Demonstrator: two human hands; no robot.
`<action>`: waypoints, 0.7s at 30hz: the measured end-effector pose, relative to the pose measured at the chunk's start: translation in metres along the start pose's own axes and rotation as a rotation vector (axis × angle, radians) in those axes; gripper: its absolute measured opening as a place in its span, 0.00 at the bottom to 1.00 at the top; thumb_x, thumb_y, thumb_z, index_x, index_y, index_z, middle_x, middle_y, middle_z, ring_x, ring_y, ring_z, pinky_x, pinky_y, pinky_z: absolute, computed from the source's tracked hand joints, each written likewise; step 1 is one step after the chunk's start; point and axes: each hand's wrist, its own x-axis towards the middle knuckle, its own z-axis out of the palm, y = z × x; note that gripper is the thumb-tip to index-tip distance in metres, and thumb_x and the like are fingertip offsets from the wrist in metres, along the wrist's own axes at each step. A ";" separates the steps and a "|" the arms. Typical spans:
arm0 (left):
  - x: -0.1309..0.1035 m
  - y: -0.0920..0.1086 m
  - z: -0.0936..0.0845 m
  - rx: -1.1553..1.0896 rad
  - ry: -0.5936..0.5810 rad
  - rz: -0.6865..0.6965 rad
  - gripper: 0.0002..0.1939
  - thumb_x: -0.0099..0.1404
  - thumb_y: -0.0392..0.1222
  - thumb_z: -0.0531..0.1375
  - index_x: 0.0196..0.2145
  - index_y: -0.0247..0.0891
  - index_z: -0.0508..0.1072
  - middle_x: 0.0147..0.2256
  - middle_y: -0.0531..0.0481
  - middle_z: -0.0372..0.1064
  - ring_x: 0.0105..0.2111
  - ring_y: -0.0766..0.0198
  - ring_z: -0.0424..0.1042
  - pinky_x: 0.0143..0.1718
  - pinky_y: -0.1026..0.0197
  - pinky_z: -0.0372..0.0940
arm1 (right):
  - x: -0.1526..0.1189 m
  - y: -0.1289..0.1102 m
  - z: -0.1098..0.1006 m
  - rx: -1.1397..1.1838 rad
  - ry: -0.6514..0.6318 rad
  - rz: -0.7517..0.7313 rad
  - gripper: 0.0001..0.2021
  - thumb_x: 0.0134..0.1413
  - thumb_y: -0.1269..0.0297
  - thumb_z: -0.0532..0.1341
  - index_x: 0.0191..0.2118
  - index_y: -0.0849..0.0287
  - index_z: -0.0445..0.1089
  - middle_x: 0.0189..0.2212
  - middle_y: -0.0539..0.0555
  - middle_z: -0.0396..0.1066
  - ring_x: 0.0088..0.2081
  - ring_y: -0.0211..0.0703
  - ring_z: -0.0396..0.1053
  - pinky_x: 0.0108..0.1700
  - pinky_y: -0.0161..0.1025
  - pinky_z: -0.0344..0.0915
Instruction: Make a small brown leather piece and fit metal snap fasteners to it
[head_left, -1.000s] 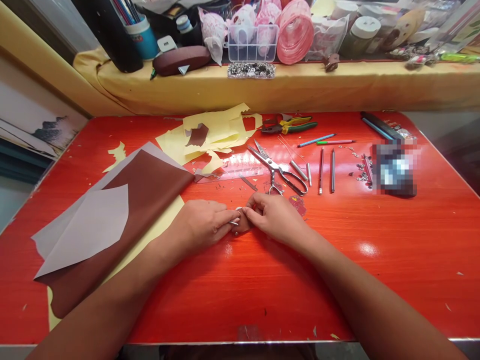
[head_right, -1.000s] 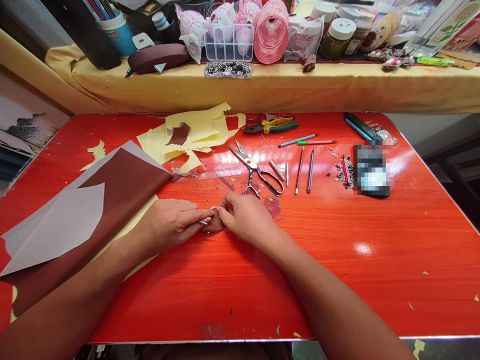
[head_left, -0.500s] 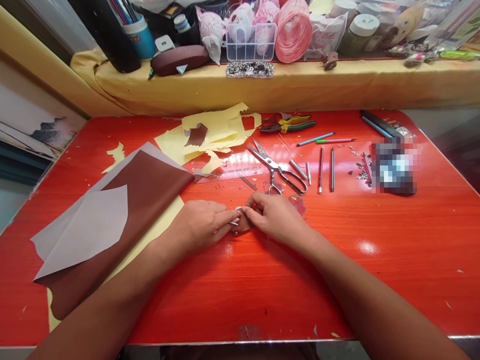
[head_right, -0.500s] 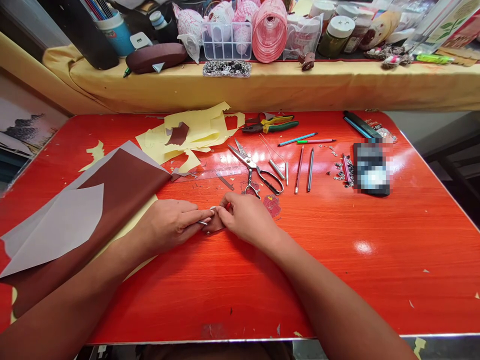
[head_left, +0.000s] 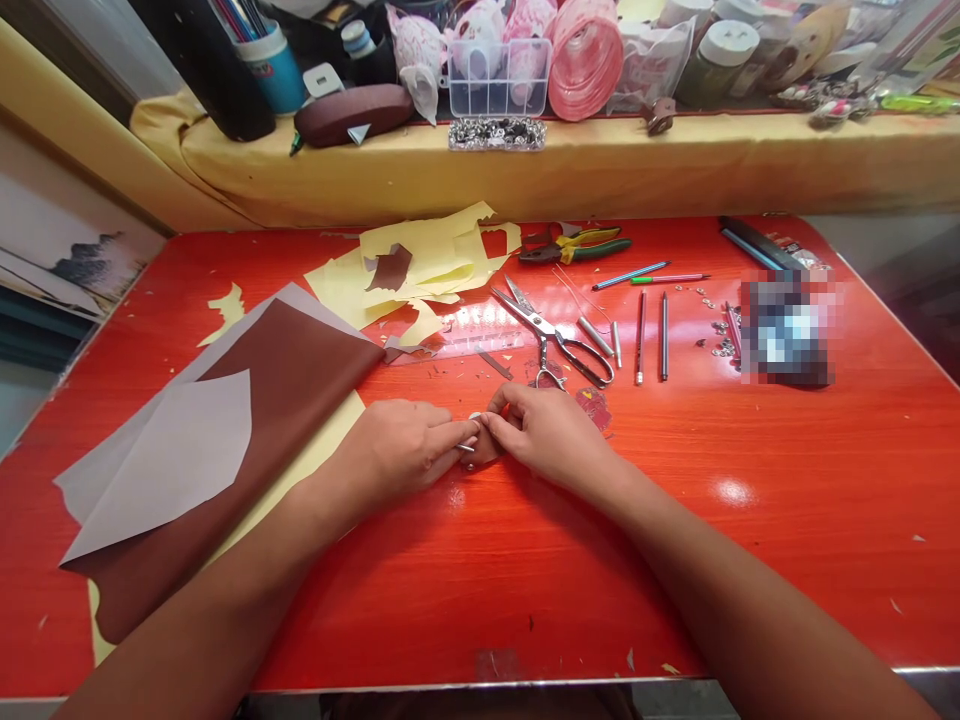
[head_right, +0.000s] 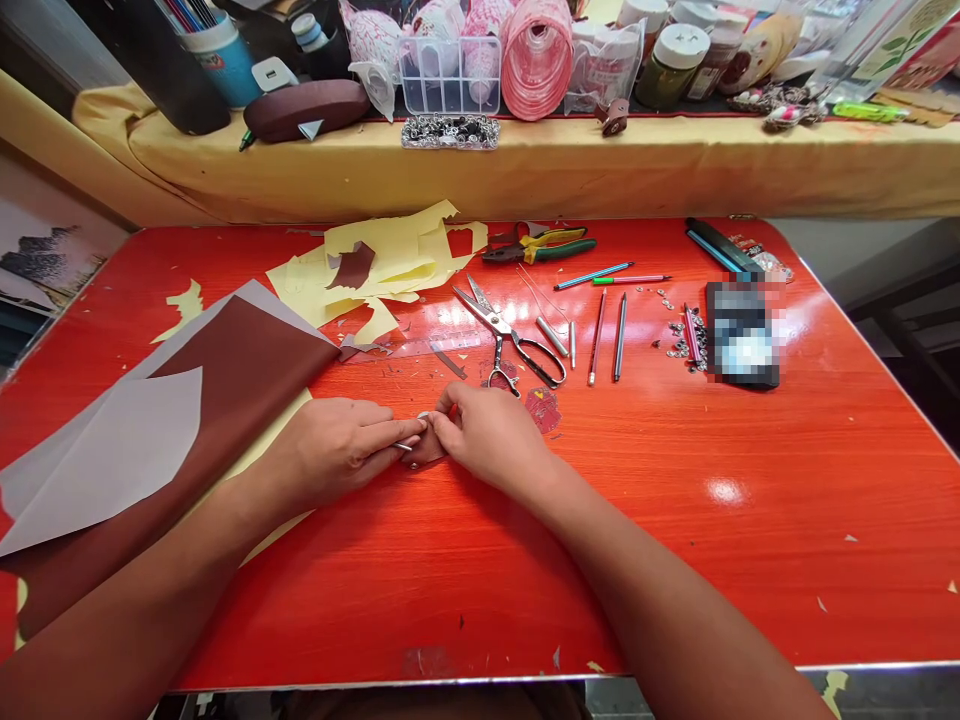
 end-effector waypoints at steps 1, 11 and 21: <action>0.000 0.000 0.000 0.003 0.002 0.000 0.15 0.78 0.42 0.53 0.40 0.44 0.79 0.22 0.54 0.68 0.22 0.65 0.65 0.24 0.57 0.48 | 0.000 0.000 0.000 0.000 -0.002 0.001 0.06 0.66 0.62 0.64 0.36 0.56 0.74 0.27 0.51 0.77 0.28 0.40 0.70 0.30 0.38 0.53; 0.001 -0.001 -0.001 -0.037 0.017 -0.005 0.13 0.77 0.41 0.54 0.41 0.43 0.80 0.22 0.55 0.68 0.21 0.64 0.66 0.23 0.58 0.48 | 0.000 0.001 0.001 -0.026 0.017 -0.020 0.07 0.65 0.63 0.64 0.35 0.56 0.74 0.27 0.51 0.78 0.27 0.39 0.69 0.29 0.38 0.53; 0.001 -0.001 -0.001 -0.059 0.014 -0.020 0.13 0.77 0.40 0.55 0.41 0.43 0.80 0.22 0.55 0.70 0.22 0.64 0.68 0.24 0.58 0.50 | -0.001 0.000 0.001 -0.041 0.018 -0.008 0.07 0.66 0.62 0.64 0.37 0.56 0.76 0.28 0.52 0.78 0.28 0.40 0.71 0.30 0.38 0.54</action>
